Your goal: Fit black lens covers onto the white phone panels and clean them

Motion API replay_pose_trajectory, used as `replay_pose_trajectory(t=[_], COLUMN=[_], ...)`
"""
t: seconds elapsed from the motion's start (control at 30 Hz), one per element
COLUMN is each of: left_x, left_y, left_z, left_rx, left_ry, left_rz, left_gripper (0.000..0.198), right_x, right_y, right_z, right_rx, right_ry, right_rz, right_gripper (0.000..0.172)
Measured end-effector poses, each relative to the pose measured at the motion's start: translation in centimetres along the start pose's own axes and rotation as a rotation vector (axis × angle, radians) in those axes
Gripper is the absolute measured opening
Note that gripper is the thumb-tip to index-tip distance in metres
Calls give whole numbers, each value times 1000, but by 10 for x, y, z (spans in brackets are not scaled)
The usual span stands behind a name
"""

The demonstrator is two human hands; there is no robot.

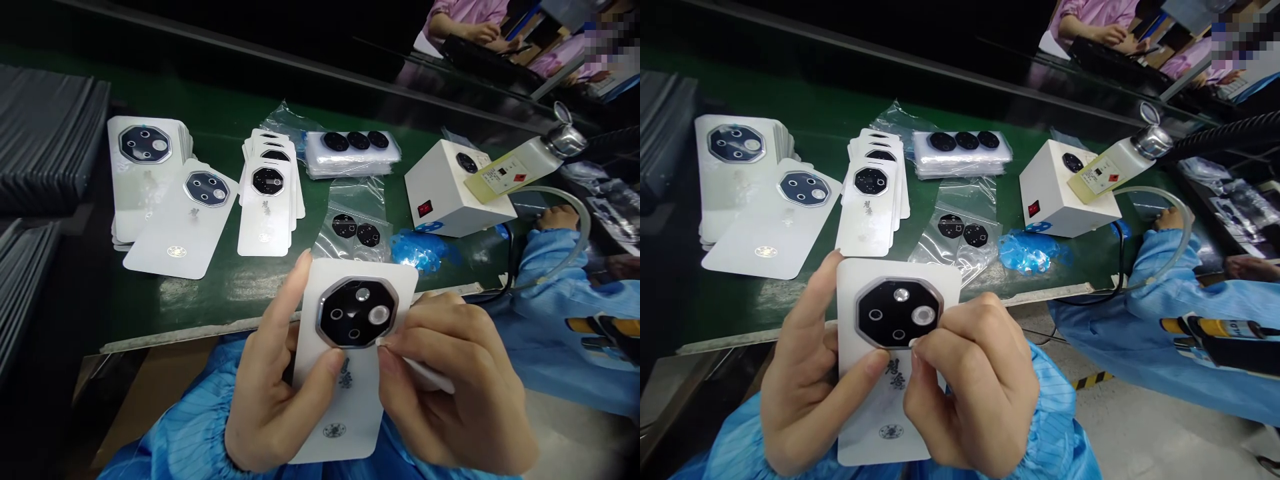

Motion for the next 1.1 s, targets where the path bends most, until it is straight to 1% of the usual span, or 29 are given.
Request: replay_pose_trajectory(t=[0.13,0.43,0.8,0.87,0.97,1.03,1.1], left_x=[-1,-2,-1,-1,-2,-4,-5], left_y=[-1,-2,0,-2,-4,-3,-2], left_z=[-1,2,4,5,5,4,4], left_rx=[5,-46,-81,-25,142,244,323], left_ry=[-3,-13,-28,-3,96,156,182], left_rz=[-19,-18,-35,-52,-80,-74,-66], left_gripper=[76,77,69,71,75,77,79], right_x=[1,1,0,1,1,2,3], right_y=[0,1,1,1,3,5,6], right_z=[0,0,0,0,1,3,5], right_rx=[-10,-18,-15,-28,-59,-76,-81], right_ry=[5,9,-11,-2,29,43,46], right_rz=[-13,-12,0,-14,-40,-47,-63], right_gripper=[22,21,21,20,17,15,14])
Point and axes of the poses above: each hand's wrist, its own x-axis towards the middle knuckle, its own y-axis out of the palm, z = x × y, the point moved 7 cm from there along x, towards the middle knuckle, and after that the axes turned 14 degrees about -x, right-handed, at the moved point
